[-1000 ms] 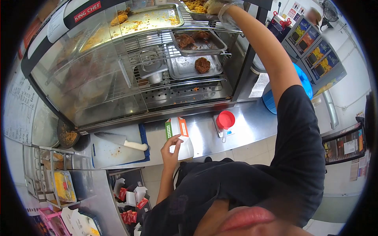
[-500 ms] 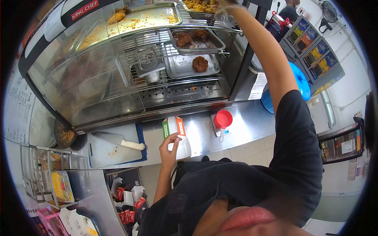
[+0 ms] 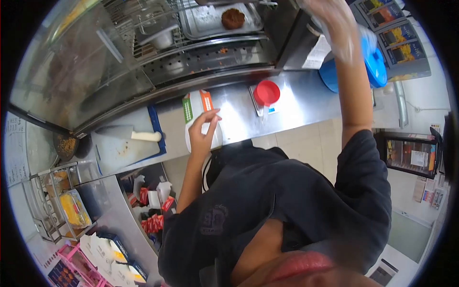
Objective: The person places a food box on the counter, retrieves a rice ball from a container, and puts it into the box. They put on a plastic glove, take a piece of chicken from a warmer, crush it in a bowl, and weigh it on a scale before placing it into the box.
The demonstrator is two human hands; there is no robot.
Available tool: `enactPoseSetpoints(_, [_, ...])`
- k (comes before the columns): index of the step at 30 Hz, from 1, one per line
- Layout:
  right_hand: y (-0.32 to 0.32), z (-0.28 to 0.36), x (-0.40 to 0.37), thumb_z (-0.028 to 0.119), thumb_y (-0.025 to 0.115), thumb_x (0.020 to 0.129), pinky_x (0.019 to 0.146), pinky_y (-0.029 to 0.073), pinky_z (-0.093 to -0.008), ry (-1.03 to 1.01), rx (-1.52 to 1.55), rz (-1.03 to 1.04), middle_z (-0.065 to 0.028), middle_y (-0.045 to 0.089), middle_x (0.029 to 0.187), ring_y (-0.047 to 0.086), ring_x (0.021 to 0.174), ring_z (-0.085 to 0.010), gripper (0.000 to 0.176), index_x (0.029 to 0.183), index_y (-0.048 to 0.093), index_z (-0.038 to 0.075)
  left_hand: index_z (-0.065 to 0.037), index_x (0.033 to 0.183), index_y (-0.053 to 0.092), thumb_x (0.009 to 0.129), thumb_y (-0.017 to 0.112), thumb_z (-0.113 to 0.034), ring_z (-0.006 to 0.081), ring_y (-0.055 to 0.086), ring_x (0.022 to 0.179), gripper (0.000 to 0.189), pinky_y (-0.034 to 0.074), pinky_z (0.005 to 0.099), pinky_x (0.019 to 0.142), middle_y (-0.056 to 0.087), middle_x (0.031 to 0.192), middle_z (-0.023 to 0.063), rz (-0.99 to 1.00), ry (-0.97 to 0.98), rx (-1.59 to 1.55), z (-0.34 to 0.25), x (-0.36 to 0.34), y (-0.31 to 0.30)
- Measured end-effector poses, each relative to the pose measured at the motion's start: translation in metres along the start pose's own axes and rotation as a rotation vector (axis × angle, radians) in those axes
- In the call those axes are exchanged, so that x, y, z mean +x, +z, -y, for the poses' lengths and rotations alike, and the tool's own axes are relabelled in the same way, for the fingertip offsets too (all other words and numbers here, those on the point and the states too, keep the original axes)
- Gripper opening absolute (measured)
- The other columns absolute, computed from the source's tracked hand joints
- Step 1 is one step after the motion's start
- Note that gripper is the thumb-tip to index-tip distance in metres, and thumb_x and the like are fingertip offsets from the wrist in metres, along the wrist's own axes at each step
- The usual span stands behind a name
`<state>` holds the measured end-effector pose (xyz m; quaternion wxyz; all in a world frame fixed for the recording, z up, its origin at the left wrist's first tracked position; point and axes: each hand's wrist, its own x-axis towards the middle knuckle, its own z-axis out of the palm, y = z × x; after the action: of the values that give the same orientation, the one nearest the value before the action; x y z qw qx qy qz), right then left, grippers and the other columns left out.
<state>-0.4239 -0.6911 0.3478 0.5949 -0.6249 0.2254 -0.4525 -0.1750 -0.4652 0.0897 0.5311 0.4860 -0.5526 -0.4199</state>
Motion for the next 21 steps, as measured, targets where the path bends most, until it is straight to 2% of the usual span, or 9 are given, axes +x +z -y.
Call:
enactPoseSetpoints(1, [0.034, 0.006, -0.042, 0.014, 0.057, 0.091, 0.087, 0.05, -0.0231, -0.08, -0.564, -0.046, -0.0146, 0.056, 0.116, 0.059, 0.096, -0.0165, 0.035, 0.122, 0.05, -0.002, 0.0, 0.105, 0.064, 0.088, 0.058, -0.006, 0.0144, 0.063, 0.082, 0.019, 0.047, 0.0265, 0.077, 0.067, 0.088, 0.0094, 0.017, 0.01, 0.024, 0.001, 0.002, 0.004])
enactPoseSetpoints(3, [0.033, -0.014, -0.091, 0.019, 0.061, 0.089, 0.091, 0.048, -0.0291, 0.064, -0.754, -0.108, -0.0113, 0.054, 0.123, 0.054, 0.106, -0.0196, 0.04, 0.125, 0.051, 0.006, 0.0, 0.105, 0.064, 0.088, 0.058, -0.007, 0.0145, 0.063, 0.082, 0.02, 0.047, 0.0264, 0.076, 0.067, 0.087, 0.0092, 0.035, 0.017, 0.039, -0.001, 0.004, 0.014])
enactPoseSetpoints(4, [0.018, -0.043, -0.119, 0.023, 0.064, 0.086, 0.096, 0.045, -0.0335, 0.266, -0.368, -0.137, -0.0085, 0.05, 0.13, 0.049, 0.118, -0.023, 0.046, 0.129, 0.051, 0.012, 0.0, 0.105, 0.064, 0.088, 0.058, -0.008, 0.0146, 0.064, 0.082, 0.02, 0.047, 0.0264, 0.076, 0.067, 0.087, 0.0091, 0.039, 0.015, 0.039, -0.003, 0.005, 0.019])
enactPoseSetpoints(6, [0.016, -0.062, -0.148, 0.026, 0.065, 0.086, 0.085, 0.052, -0.0291, 0.604, -0.125, -0.183, -0.0068, 0.056, 0.12, 0.054, 0.109, -0.019, 0.037, 0.119, 0.058, 0.01, 0.0, 0.105, 0.064, 0.089, 0.057, -0.008, 0.0146, 0.064, 0.082, 0.019, 0.047, 0.0264, 0.077, 0.067, 0.086, 0.0087, 0.047, 0.007, 0.073, -0.011, 0.005, 0.031])
enactPoseSetpoints(8, [-0.014, -0.128, -0.178, 0.022, 0.066, 0.085, 0.074, 0.057, -0.0263, 0.553, -0.003, -0.185, -0.0073, 0.06, 0.115, 0.061, 0.097, -0.0164, 0.029, 0.11, 0.062, 0.007, 0.0, 0.104, 0.064, 0.089, 0.057, -0.008, 0.0145, 0.064, 0.082, 0.019, 0.047, 0.0263, 0.077, 0.067, 0.086, 0.0085, 0.048, -0.025, 0.077, -0.015, 0.004, 0.044])
enactPoseSetpoints(10, [-0.035, -0.174, -0.198, 0.015, 0.065, 0.085, 0.073, 0.057, -0.0253, 0.641, -0.144, -0.168, -0.0055, 0.061, 0.113, 0.062, 0.088, -0.0143, 0.026, 0.11, 0.064, 0.006, 0.0, 0.104, 0.064, 0.089, 0.056, -0.008, 0.0141, 0.063, 0.082, 0.018, 0.047, 0.0261, 0.077, 0.067, 0.086, 0.0086, 0.063, -0.043, 0.089, -0.02, 0.001, 0.057])
enactPoseSetpoints(16, [-0.057, -0.247, -0.209, 0.008, 0.063, 0.081, 0.065, 0.053, -0.0238, 0.615, -0.383, -0.123, -0.0058, 0.068, 0.101, 0.061, 0.077, -0.0085, 0.027, 0.107, 0.066, 0.004, 0.0, 0.104, 0.064, 0.089, 0.057, -0.007, 0.0144, 0.063, 0.083, 0.018, 0.046, 0.0266, 0.078, 0.067, 0.087, 0.0091, 0.097, -0.065, 0.133, -0.033, -0.003, 0.084])
enactPoseSetpoints(19, [-0.06, -0.26, -0.208, 0.012, 0.064, 0.079, 0.068, 0.052, -0.0252, 0.569, -0.419, -0.038, -0.0071, 0.069, 0.097, 0.063, 0.076, -0.0108, 0.028, 0.106, 0.068, 0.007, 0.0, 0.104, 0.064, 0.089, 0.057, -0.007, 0.0146, 0.063, 0.083, 0.019, 0.046, 0.0265, 0.078, 0.068, 0.087, 0.0092, 0.075, -0.093, 0.152, -0.035, -0.007, 0.088])
enactPoseSetpoints(21, [-0.056, -0.253, -0.207, 0.016, 0.065, 0.079, 0.072, 0.052, -0.0264, 0.6, -0.518, -0.065, -0.008, 0.07, 0.096, 0.065, 0.079, -0.0143, 0.028, 0.105, 0.068, 0.009, 0.0, 0.104, 0.064, 0.089, 0.057, -0.008, 0.0146, 0.063, 0.083, 0.019, 0.046, 0.027, 0.079, 0.067, 0.087, 0.0092, 0.061, -0.096, 0.166, -0.036, -0.012, 0.088])
